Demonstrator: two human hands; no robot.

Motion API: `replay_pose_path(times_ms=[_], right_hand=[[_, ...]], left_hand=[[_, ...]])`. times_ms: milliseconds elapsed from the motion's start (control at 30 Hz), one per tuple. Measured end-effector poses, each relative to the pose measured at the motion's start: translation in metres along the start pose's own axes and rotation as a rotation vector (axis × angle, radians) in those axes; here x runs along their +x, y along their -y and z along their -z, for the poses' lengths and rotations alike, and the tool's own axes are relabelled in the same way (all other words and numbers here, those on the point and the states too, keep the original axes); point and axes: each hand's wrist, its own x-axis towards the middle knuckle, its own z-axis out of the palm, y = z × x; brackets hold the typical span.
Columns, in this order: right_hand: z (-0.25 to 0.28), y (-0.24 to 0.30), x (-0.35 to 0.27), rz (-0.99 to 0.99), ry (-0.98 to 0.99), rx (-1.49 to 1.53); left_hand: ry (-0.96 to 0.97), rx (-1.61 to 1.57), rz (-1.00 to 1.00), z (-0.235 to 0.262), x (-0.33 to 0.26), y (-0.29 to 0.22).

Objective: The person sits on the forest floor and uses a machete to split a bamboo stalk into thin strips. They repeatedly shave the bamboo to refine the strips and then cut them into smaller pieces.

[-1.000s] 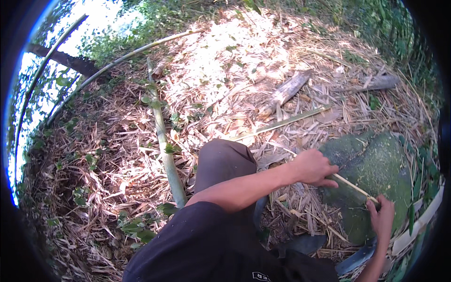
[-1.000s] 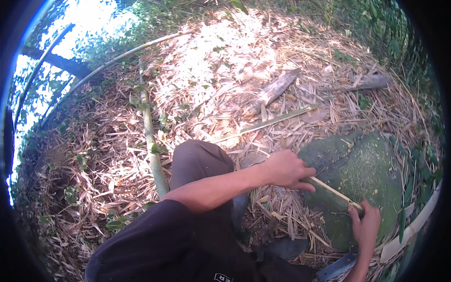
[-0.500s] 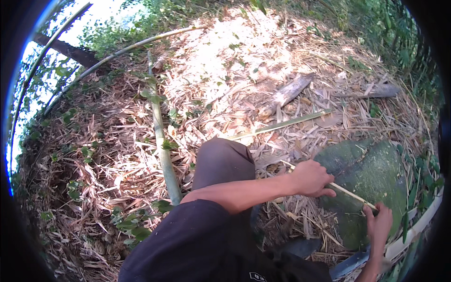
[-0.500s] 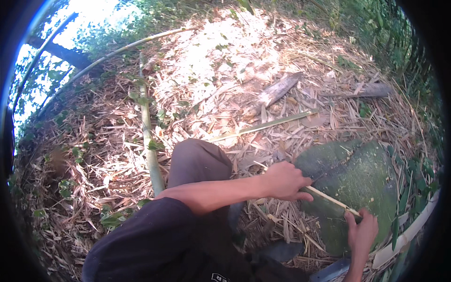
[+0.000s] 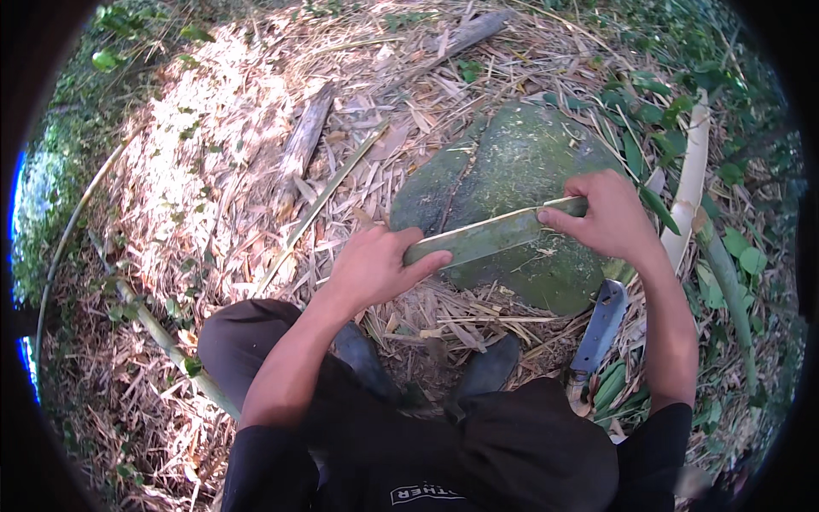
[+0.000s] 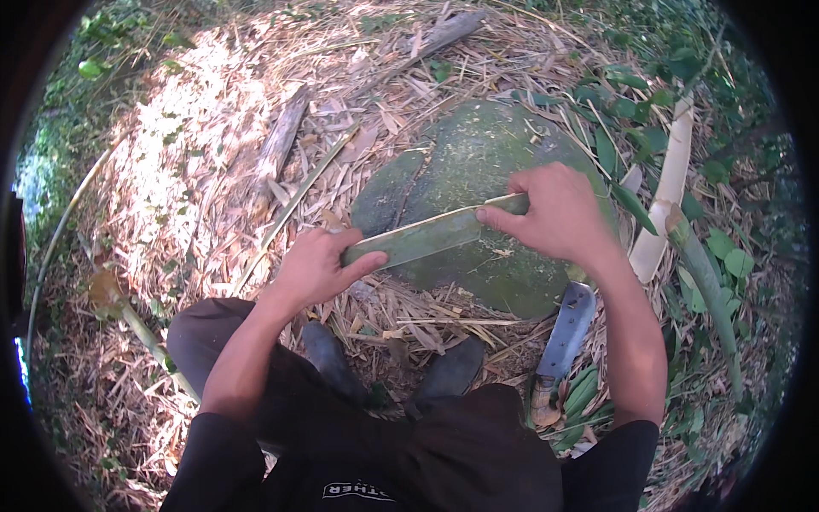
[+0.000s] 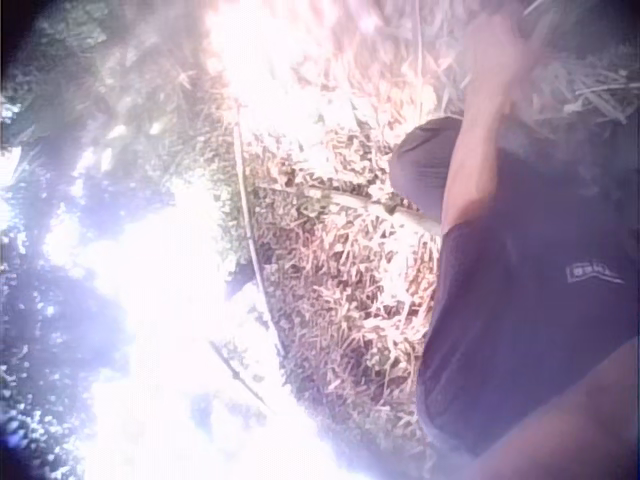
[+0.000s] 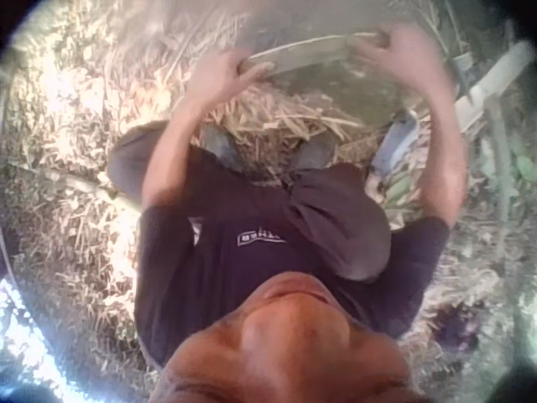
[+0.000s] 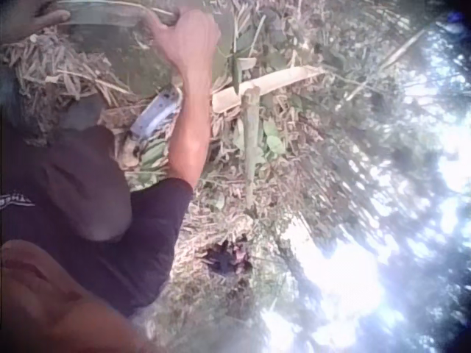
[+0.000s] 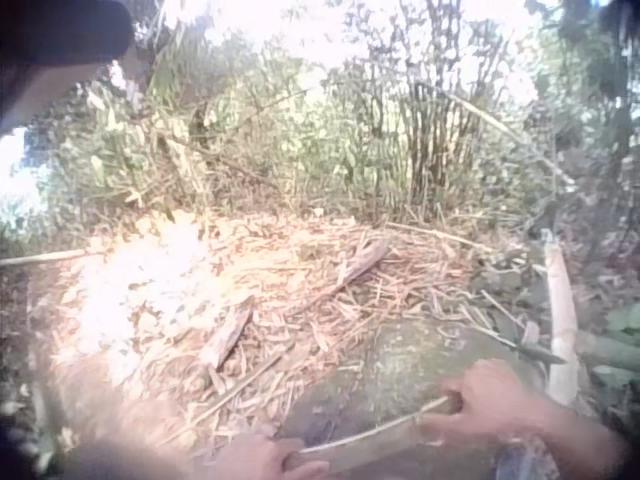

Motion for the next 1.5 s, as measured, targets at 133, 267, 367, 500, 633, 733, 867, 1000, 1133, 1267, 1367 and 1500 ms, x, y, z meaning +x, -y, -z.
replay_pose_path(times_ms=[133, 267, 367, 500, 633, 733, 867, 1000, 1133, 1267, 1367, 1500], right_hand=[[0.002, -0.008, -0.013, 0.007, 0.033, 0.163], [-0.018, -0.018, -0.02, 0.039, -0.01, 0.242], [-0.025, -0.021, -0.023, 0.035, 0.013, 0.283], [-0.031, -0.03, -0.03, 0.116, 0.056, 0.22], [-0.096, -0.078, -0.037, -0.14, 0.019, 1.614], [-0.098, -0.083, -0.039, -0.239, -0.111, 1.279], [-0.033, -0.049, -0.037, -0.146, -0.209, 0.7], [0.042, -0.09, -0.024, -0.262, -1.142, -0.096], [0.021, -0.044, -0.067, -0.255, -1.011, 0.534], [0.011, 0.02, -0.135, 0.278, -0.446, 0.861], [0.027, 0.05, -0.152, 0.638, -0.44, 1.004], [0.023, 0.076, -0.16, 0.809, -0.754, 1.047]], left_hand=[[-0.022, -0.086, -0.043, -0.019, -0.004, 0.005], [0.02, -0.136, -0.067, -0.026, -0.005, 0.007], [0.061, -0.149, -0.082, -0.025, -0.006, 0.007], [0.12, -0.384, -0.065, -0.037, -0.018, 0.008], [0.084, -1.315, -0.073, -0.05, -0.015, 0.007], [0.131, -1.341, -0.084, -0.016, 0.011, 0.005], [0.375, -1.769, 0.043, -0.041, 0.011, 0.032], [0.472, -1.972, 0.317, -0.068, 0.012, 0.021], [0.406, -1.868, 0.349, -0.064, 0.011, 0.013], [0.361, -1.779, 0.369, -0.061, 0.019, 0.005], [0.135, -1.404, 0.504, -0.08, 0.031, 0.002], [-0.112, -1.131, 0.359, -0.088, 0.05, -0.035]])
